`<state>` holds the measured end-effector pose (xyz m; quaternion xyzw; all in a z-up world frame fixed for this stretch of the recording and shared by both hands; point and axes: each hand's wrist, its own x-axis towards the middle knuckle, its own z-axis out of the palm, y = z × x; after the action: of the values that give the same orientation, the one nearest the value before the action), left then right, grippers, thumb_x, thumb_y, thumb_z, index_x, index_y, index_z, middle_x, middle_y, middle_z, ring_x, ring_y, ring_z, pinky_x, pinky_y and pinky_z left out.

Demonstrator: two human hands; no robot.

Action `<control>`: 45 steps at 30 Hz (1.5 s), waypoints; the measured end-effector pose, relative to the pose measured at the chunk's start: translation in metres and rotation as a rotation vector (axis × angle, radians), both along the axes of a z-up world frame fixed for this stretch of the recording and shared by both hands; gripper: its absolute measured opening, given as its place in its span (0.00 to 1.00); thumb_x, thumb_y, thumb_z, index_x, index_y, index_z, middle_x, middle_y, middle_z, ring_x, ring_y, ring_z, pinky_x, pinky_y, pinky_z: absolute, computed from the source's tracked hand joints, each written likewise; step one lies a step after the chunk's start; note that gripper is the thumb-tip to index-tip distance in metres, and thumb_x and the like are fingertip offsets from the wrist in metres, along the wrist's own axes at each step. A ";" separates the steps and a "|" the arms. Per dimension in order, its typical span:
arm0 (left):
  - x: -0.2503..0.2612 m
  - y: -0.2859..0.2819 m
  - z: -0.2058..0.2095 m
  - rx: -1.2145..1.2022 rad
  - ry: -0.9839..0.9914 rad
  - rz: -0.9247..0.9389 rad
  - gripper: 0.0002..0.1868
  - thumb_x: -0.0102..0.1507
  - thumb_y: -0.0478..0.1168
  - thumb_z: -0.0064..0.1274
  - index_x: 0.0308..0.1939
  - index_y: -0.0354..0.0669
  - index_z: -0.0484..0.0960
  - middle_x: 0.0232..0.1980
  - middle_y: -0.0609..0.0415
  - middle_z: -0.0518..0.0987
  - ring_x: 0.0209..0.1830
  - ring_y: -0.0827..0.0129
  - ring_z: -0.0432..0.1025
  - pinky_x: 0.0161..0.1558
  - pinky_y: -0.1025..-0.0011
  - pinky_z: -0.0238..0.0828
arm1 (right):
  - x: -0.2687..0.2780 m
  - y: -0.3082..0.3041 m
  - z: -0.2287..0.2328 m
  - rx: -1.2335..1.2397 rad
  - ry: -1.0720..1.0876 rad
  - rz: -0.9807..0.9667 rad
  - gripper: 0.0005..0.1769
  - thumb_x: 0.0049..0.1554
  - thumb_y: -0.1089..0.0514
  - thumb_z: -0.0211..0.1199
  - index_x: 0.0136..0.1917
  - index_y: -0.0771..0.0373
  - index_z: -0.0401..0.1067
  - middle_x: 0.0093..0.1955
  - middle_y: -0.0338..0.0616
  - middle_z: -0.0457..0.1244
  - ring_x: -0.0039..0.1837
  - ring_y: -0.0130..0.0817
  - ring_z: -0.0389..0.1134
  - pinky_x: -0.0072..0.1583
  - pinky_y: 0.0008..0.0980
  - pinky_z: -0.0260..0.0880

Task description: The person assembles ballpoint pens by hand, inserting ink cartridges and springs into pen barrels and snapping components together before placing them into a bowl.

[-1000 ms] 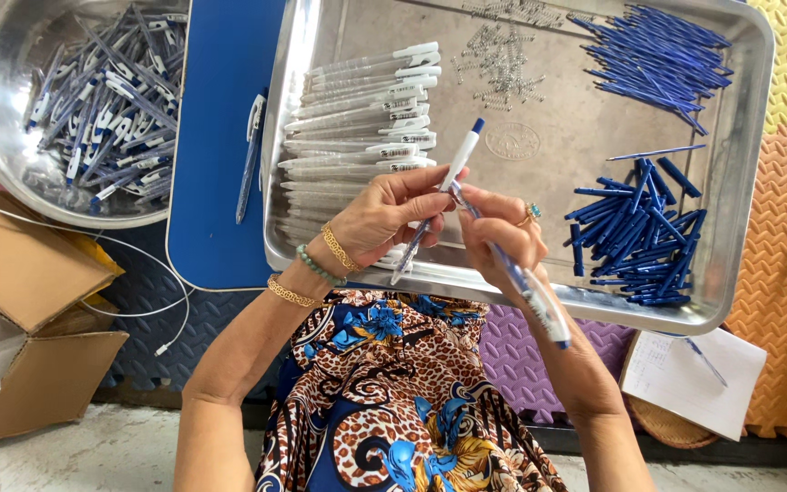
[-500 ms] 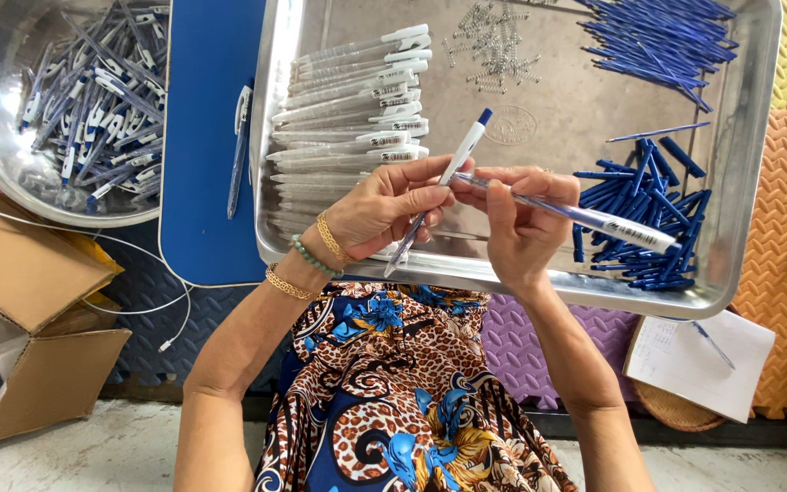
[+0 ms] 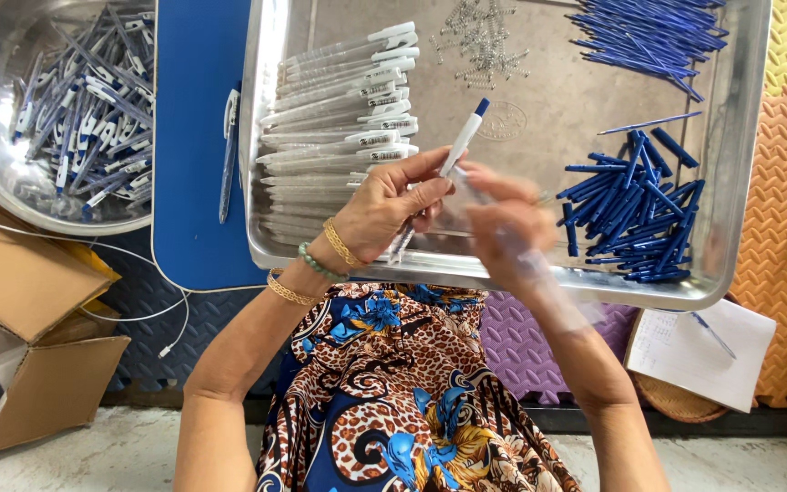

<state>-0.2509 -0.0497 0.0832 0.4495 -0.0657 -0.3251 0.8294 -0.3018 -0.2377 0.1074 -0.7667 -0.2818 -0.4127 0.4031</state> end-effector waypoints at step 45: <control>0.025 -0.011 0.024 0.177 -0.007 -0.462 0.32 0.73 0.36 0.54 0.83 0.41 0.71 0.47 0.58 0.79 0.30 0.81 0.61 0.28 0.82 0.55 | 0.001 -0.165 0.051 0.124 0.948 -0.535 0.12 0.77 0.59 0.64 0.65 0.67 0.84 0.45 0.39 0.69 0.41 0.23 0.60 0.36 0.26 0.56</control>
<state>-0.2258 -0.0603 0.1068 0.4945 -0.1407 -0.5090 0.6903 -0.3006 -0.4029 0.1587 -0.8883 0.1606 -0.1258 0.4114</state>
